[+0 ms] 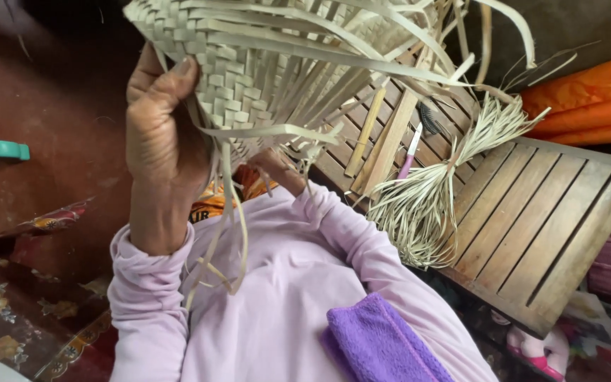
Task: A person is weaving a basket or hat using dried palm leaves, meticulously tucking strands into the structure.
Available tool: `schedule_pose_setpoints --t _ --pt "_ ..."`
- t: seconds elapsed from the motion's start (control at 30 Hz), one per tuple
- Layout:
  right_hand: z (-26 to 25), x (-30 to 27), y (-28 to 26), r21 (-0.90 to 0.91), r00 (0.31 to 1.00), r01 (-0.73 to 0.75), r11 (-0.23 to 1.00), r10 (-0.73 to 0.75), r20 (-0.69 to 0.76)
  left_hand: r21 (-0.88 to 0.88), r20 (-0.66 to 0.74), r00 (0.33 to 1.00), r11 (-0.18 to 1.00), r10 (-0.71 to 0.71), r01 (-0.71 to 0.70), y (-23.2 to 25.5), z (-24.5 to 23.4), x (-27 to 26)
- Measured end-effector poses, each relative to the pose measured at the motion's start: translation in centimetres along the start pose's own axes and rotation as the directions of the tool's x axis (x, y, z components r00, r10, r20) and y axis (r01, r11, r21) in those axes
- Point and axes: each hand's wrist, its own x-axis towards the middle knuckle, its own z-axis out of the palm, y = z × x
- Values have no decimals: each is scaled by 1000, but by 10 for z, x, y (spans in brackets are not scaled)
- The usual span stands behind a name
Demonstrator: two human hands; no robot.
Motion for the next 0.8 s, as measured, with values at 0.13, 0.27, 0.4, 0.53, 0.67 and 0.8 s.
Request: schedule_pose_setpoints --t 0.13,0.27,0.4,0.53,0.67,0.8 --pt "-73 5 -83 42 988 -112 993 116 -101 48 -50 999 999 22 -19 9 -6 1" --pt "-127 -21 -96 114 932 -259 959 279 -232 102 26 998 993 -57 55 -4 -21 16" --pt "-194 -64 -109 200 821 -399 895 446 -357 169 12 990 976 -139 135 -45 -62 44" --pt "-258 -122 -95 290 667 -515 807 590 -455 230 -117 986 963 -116 141 -116 -103 56" --pt "-315 -163 -100 387 492 -596 703 701 -517 282 -185 969 936 -161 210 -184 -148 53" --pt "-349 -214 -68 495 283 -645 582 784 -552 291 -184 945 904 -269 314 -247 -190 51"
